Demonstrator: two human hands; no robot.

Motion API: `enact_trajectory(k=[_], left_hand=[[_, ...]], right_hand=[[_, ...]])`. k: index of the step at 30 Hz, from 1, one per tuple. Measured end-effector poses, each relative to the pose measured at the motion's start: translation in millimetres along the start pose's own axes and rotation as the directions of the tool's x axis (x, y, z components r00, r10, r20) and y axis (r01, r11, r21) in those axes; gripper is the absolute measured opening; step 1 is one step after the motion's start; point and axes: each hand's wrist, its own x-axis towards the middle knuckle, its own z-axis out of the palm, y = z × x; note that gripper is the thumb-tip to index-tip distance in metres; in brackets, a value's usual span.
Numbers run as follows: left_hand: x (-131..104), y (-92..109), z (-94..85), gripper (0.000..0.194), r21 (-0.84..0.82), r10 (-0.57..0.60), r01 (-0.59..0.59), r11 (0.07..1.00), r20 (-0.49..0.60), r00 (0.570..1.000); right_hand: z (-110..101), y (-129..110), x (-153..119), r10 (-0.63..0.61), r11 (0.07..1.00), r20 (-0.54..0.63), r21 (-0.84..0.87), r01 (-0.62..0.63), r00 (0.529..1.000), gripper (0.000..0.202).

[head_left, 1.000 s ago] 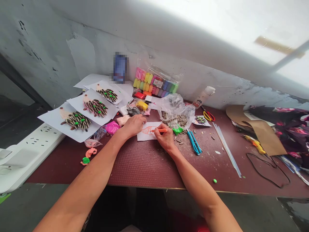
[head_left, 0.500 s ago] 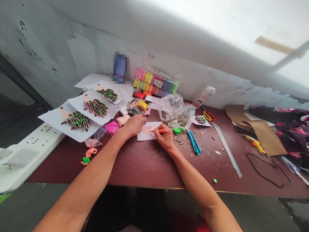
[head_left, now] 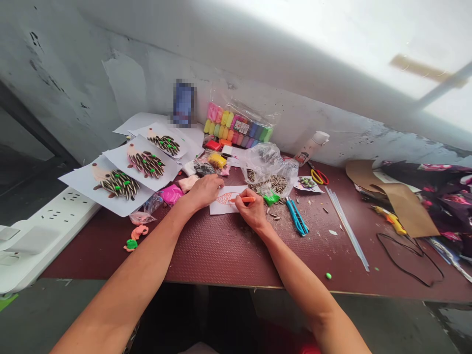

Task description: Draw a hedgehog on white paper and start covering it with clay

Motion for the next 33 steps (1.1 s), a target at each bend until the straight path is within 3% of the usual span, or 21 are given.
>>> enact_trajectory(k=[16,27,33], left_hand=[[-0.4,0.2,0.0,0.029,-0.008,-0.007,0.007,1.0,-0.011,1.0],[-0.3,-0.9,0.2,0.03,-0.018,0.003,-0.004,1.0,-0.012,1.0],[-0.7,0.7,-1.2,0.029,-0.024,-0.01,0.01,1.0,-0.003,1.0]], right_hand=[[-1.0,-2.5,0.7,0.002,1.0,-0.049,-0.028,-0.004,0.999,0.021],[0.5,-1.2,-1.0,-0.014,1.0,0.016,0.014,0.014,1.0,0.021],[0.4,-1.4,-0.5,-0.019,1.0,-0.004,0.001,0.019,1.0,0.019]])
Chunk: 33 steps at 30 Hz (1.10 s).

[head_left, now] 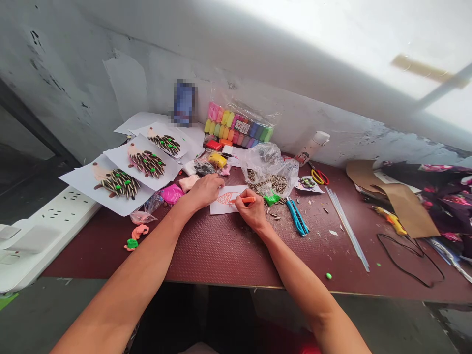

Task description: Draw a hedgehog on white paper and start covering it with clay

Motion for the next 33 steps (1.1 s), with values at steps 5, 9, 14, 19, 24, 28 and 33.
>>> enact_trajectory(k=[5,9,14,19,24,28,33], left_hand=[[-0.5,1.6,-1.2,0.029,0.012,-0.003,0.003,1.0,0.007,1.0],[-0.4,1.2,-1.2,0.028,0.019,0.001,-0.002,1.0,0.006,1.0],[-0.2,0.8,-0.8,0.028,0.032,0.004,-0.004,0.999,0.004,1.0],[-0.4,1.9,-1.7,0.028,0.029,-0.009,0.008,1.0,0.014,1.0],[-0.2,2.5,-2.1,0.029,0.026,-0.012,0.011,1.0,0.02,1.0],[-0.1,2.6,-1.8,0.028,0.03,-0.017,0.016,0.999,0.021,1.0],[0.1,2.4,-2.0,0.03,0.029,-0.007,0.007,1.0,0.01,1.0]], right_hand=[[-1.0,-1.1,0.5,0.0,1.0,0.0,-0.014,0.0,1.0,0.019],[-0.7,-0.5,0.2,-0.006,1.0,0.017,0.012,0.005,1.0,0.02],[-0.2,0.1,-0.2,-0.001,1.0,0.03,0.032,0.0,1.0,0.021],[-0.1,0.4,0.0,0.005,0.999,0.018,0.032,-0.006,1.0,0.02],[0.2,-0.2,0.1,0.008,0.999,0.024,0.05,-0.01,1.0,0.02],[0.7,-1.5,-0.3,0.005,0.997,0.037,0.081,-0.008,0.999,0.02],[-3.8,2.4,3.0,0.043,0.998,-0.083,0.048,-0.039,0.996,0.022]])
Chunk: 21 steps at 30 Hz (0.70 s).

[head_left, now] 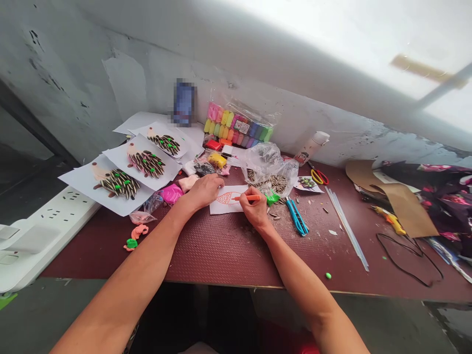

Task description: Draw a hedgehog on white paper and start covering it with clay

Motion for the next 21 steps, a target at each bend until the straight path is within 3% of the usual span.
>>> enact_trajectory(k=[3,8,21], left_hand=[[0,0,-0.7,0.03,-0.001,0.004,-0.004,1.0,0.013,1.0],[0,0,-1.1,0.029,0.002,0.013,-0.013,1.0,0.019,1.0],[0,0,-1.0,0.03,-0.01,0.006,-0.006,1.0,0.004,1.0]], right_hand=[[-4,6,5,0.007,0.997,-0.08,-0.073,-0.013,0.997,0.021],[-4,13,8,0.013,0.994,-0.096,-0.108,-0.023,0.995,0.022],[-1,12,7,0.001,0.998,0.006,-0.063,0.0,1.0,0.026]])
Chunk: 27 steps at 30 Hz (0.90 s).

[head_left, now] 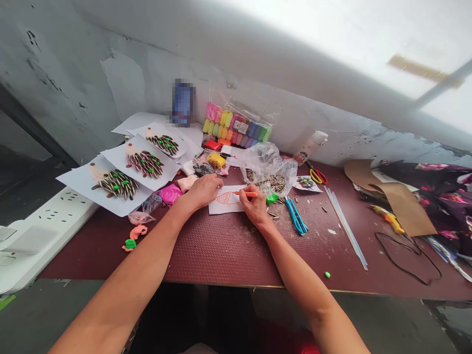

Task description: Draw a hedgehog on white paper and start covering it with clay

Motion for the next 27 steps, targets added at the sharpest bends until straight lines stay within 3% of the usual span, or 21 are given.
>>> enact_trajectory(k=[14,27], left_hand=[[0.4,-2.1,2.4,0.031,-0.004,0.011,-0.011,1.0,-0.01,1.0],[0.0,0.5,-0.5,0.029,-0.009,-0.004,0.004,1.0,0.002,1.0]], right_hand=[[1.5,1.8,-0.2,0.017,1.0,0.049,0.005,-0.018,0.999,0.025],[2.0,2.5,-0.4,0.015,1.0,0.01,-0.02,-0.014,1.0,0.025]])
